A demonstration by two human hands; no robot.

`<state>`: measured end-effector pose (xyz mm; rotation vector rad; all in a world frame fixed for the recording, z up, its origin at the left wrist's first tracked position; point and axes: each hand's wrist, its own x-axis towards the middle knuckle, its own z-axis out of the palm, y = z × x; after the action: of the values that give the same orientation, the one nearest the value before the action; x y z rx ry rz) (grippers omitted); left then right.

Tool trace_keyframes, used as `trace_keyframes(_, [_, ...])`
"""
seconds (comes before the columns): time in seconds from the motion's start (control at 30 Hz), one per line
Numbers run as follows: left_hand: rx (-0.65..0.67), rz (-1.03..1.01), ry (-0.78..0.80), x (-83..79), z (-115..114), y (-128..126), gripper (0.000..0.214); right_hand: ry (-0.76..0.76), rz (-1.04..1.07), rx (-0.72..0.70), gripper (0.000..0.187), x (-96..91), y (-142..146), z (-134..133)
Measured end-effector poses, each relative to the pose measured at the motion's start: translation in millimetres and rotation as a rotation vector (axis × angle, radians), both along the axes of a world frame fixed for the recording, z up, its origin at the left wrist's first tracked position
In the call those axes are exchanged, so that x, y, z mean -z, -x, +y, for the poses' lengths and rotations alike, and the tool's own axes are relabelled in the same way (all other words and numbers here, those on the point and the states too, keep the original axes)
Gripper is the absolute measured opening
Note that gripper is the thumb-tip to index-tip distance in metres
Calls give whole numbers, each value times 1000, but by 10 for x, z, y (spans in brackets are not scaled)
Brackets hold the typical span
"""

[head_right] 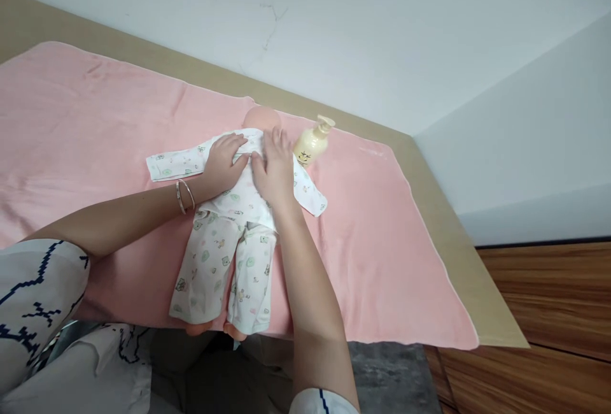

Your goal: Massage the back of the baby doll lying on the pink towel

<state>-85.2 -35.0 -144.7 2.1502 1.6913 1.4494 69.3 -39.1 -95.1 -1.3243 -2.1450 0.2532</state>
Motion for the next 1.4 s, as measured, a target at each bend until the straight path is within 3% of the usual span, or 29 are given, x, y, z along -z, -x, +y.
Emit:
trace_keyframes(0.13, [-5, 18, -2, -13, -14, -5, 38, 91, -5, -50, 57, 71, -2, 33])
trace_keyframes(0.37, [-5, 30, 31, -56, -54, -5, 38, -171, 104, 13, 69, -2, -22, 138])
trace_keyframes(0.57, [8, 1, 56, -59, -58, -16, 38, 75, -127, -92, 61, 95, 57, 205])
trace_keyframes(0.7, [8, -4, 61, -52, -50, -14, 38, 85, -146, -77, 60, 84, 83, 182])
trace_keyframes(0.83, [1, 3, 49, -50, -54, -10, 37, 101, -179, -81, 54, -16, 103, 180])
trace_keyframes(1.13, [12, -8, 17, -8, -39, -1, 37, 239, -483, -100, 37, -488, 234, 208])
trace_keyframes(1.27, [-2, -2, 28, -5, -46, -1, 36, 301, -516, -76, 34, -503, 252, 256])
trace_keyframes(1.4, [6, 57, 39, -52, -52, 11, 39, 251, -537, -89, 36, -538, 255, 159])
